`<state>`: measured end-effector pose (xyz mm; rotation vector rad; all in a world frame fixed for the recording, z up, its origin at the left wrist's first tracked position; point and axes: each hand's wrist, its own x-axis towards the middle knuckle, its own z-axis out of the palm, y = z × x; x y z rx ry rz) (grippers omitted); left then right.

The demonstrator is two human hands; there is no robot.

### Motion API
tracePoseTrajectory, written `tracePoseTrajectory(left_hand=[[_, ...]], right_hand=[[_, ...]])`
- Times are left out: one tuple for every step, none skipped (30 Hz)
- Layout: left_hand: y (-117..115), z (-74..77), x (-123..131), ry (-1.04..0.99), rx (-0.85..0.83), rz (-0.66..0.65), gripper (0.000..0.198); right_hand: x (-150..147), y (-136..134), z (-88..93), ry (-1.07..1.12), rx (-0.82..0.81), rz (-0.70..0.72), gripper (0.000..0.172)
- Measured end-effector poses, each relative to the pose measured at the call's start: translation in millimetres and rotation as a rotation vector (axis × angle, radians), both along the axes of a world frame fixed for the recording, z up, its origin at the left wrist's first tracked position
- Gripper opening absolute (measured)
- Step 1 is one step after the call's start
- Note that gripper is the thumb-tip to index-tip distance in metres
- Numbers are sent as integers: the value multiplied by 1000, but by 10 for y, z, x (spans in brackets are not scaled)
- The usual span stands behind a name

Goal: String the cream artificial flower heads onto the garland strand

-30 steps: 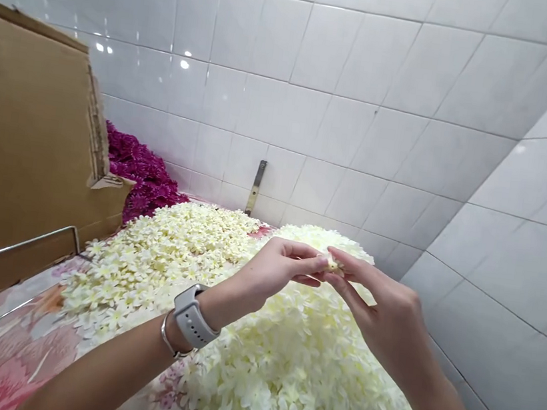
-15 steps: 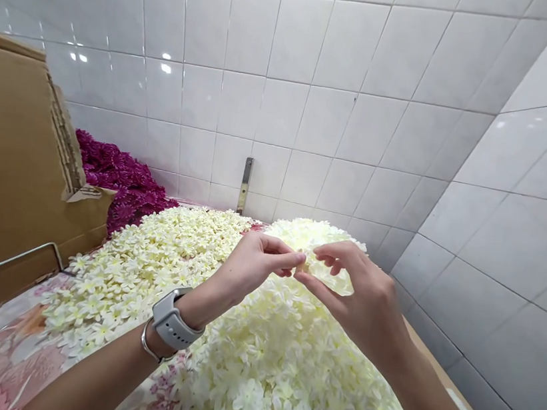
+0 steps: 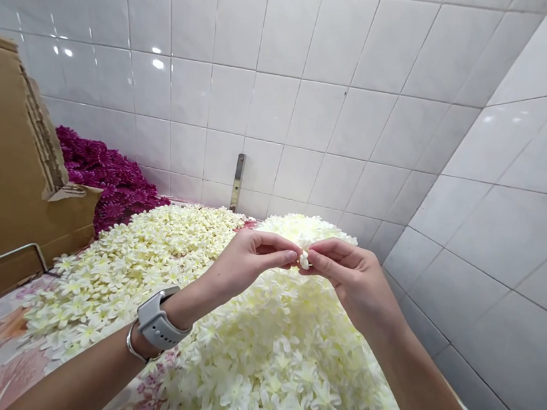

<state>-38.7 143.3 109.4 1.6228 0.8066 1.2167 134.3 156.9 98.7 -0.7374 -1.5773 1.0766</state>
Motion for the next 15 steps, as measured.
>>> tracePoseTrajectory(left_hand=[[-1, 0, 3, -1, 7, 11, 11], [-5, 0, 7, 3, 11, 14, 11], [-10, 0, 11, 10, 12, 12, 12], [-15, -1, 15, 17, 11, 9, 12], [-18, -4, 20, 19, 8, 8, 13], [-20, -9, 24, 14, 5, 15, 13], [-18, -16, 28, 4, 1, 24, 12], [-12, -25, 30, -12, -3, 34, 13], [-4, -34, 31, -29, -8, 40, 13], [7, -43, 32, -44, -16, 44, 14], [19, -52, 31, -54, -26, 44, 14], [32, -58, 31, -59, -37, 42, 14], [44, -64, 30, -59, -52, 35, 14], [55, -68, 31, -57, -69, 28, 15], [64, -72, 32, -56, -88, 19, 16]], right_hand=[[-6, -4, -3, 5, 6, -6, 18], [-14, -12, -6, 3, 30, -26, 17], [-23, -23, -8, -5, 70, -56, 16], [-32, -35, -10, -16, 121, -91, 15], [-39, -46, -11, -28, 169, -124, 14], [-45, -56, -12, -40, 208, -148, 13], [-47, -62, -12, -54, 235, -161, 13], [-47, -65, -11, -71, 251, -162, 13], [-44, -64, -12, -94, 265, -158, 14], [-39, -61, -14, -123, 284, -155, 16], [-33, -56, -16, -158, 310, -157, 16], [-27, -52, -19, -196, 342, -166, 17], [-21, -50, -23, -231, 372, -181, 18], [-17, -50, -26, -259, 395, -196, 18], [-15, -52, -28, -284, 409, -206, 20]])
